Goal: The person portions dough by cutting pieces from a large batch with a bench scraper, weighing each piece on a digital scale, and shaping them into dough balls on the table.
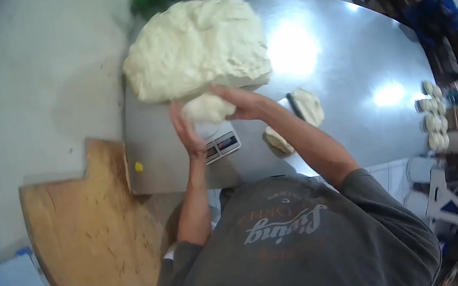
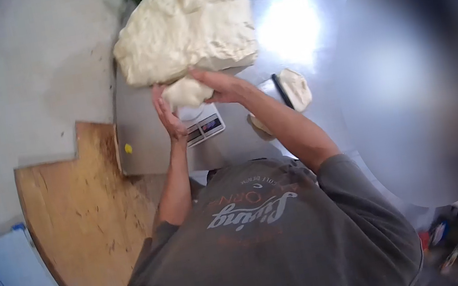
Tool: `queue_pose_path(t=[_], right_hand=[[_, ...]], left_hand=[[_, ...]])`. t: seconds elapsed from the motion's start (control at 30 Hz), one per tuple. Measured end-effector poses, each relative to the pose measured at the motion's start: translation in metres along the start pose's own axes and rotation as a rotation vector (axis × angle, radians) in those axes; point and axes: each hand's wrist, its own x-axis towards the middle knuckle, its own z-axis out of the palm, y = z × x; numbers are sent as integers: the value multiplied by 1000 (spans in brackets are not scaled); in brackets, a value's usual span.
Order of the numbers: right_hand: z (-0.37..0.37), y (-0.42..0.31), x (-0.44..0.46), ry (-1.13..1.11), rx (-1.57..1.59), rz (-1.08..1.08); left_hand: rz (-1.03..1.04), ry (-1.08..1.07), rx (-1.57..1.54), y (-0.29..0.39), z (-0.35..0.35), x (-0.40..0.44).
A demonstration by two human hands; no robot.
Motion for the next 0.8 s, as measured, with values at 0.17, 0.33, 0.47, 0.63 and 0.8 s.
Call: queue_pose_path(t=[0.17, 0.33, 0.47, 0.63, 0.8], right_hand=[[-6, 24, 5, 334, -312, -636], [8, 5, -98, 752, -322, -891], [-44, -18, -166, 315, -220, -940], [-98, -28, -211, 870, -666, -1247], [-231, -11, -260, 538, 274, -1108]], left_hand=[[-492, 116, -580, 61, 83, -14], [-288, -292, -350, 129, 110, -48], [-212, -564, -350, 189, 151, -73], [21, -697, -130, 172, 225, -107], [382, -675, -217, 89, 326, -120]])
